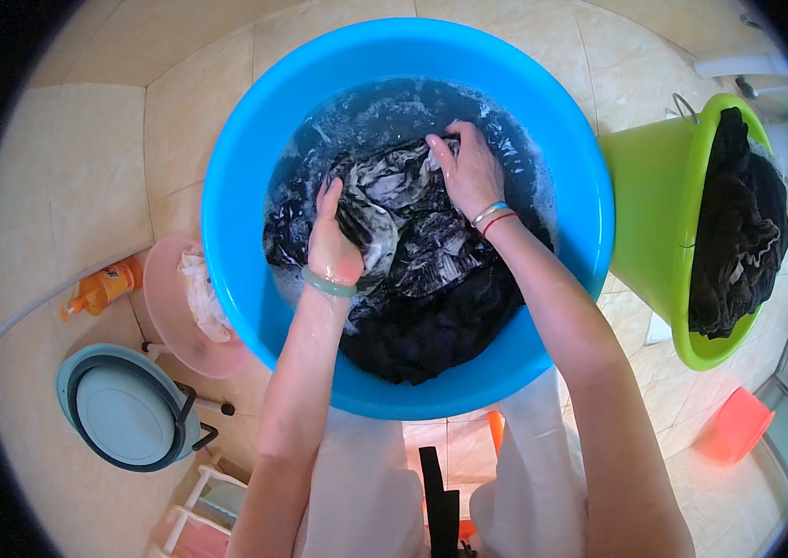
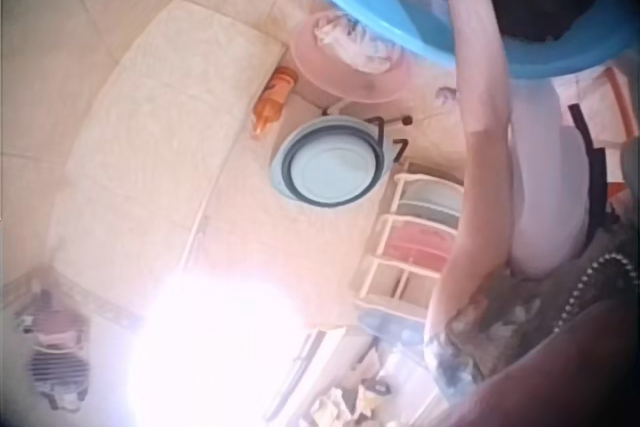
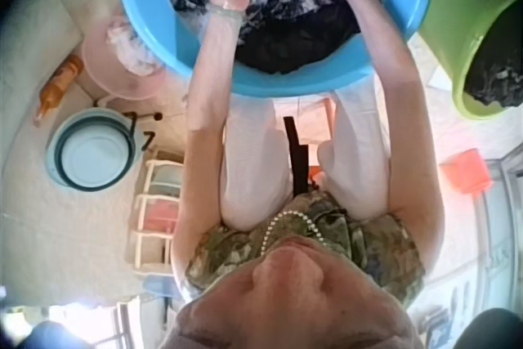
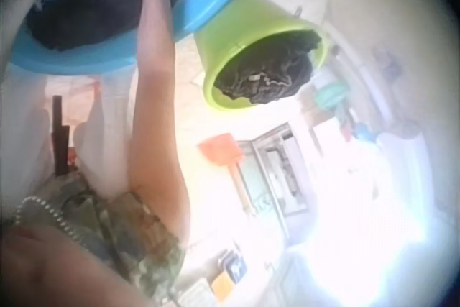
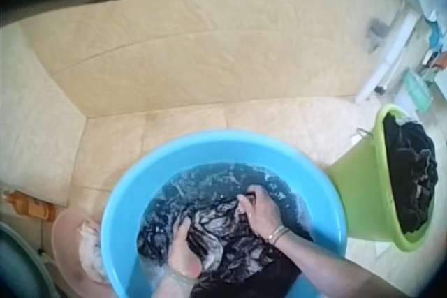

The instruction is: The person hand washes clothes in a blue basin filled with soapy water. They scrub and rinse various garments, including a white cloth and dark-colored items, by hand. The person transfers the washed clothes into a green bucket placed beside the basin.

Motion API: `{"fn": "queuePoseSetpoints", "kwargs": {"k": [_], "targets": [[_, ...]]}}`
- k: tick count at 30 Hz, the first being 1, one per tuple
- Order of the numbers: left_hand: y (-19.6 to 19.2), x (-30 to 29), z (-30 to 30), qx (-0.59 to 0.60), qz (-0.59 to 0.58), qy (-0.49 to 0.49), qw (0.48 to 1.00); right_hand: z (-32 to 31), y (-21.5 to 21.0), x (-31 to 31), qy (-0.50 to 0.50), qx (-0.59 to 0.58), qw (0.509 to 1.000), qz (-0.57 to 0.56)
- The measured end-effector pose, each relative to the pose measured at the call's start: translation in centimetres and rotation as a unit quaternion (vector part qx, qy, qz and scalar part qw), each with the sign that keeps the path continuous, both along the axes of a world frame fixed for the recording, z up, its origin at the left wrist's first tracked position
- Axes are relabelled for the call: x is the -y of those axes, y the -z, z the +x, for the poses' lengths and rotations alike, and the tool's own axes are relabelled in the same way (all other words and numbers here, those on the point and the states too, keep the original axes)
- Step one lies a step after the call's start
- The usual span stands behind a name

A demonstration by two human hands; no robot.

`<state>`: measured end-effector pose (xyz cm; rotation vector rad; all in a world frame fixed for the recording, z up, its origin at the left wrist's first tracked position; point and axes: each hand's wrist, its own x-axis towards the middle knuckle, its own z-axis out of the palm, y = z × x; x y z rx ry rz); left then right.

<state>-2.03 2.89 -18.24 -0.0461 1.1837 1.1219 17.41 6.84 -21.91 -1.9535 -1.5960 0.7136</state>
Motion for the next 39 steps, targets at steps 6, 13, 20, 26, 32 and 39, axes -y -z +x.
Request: {"fn": "queuePoseSetpoints", "kwargs": {"k": [6,13,20,26,32,39], "targets": [[-0.8,0.2,0.2,-0.024,0.001,0.01,1.0,-0.5,0.5,0.2,-0.018,0.001,0.999,-0.027],[-0.6,0.2,0.1,-0.017,0.008,0.021,1.0,-0.5,1.3,-0.2,-0.014,0.019,0.999,-0.035],[-1.5,0.0,0.8,-0.052,-0.019,0.038,0.998,-0.8,1.8,-0.5,0.038,0.004,0.998,-0.058],[0.0,-0.2,-1.0,0.093,0.08,0.051,0.991,-4.8,-5.1,2.4,-0.191,-0.128,0.963,0.142],[-2.8,-0.9,-1.3,0.293,0.111,0.084,0.946,-9.1,-12.8,8.9,-0.369,-0.163,0.893,0.199],[-3.3,2.8,-0.9,0.19,0.22,0.056,0.955,-11.6,-13.0,7.9,-0.342,-0.109,0.902,0.239]]}}
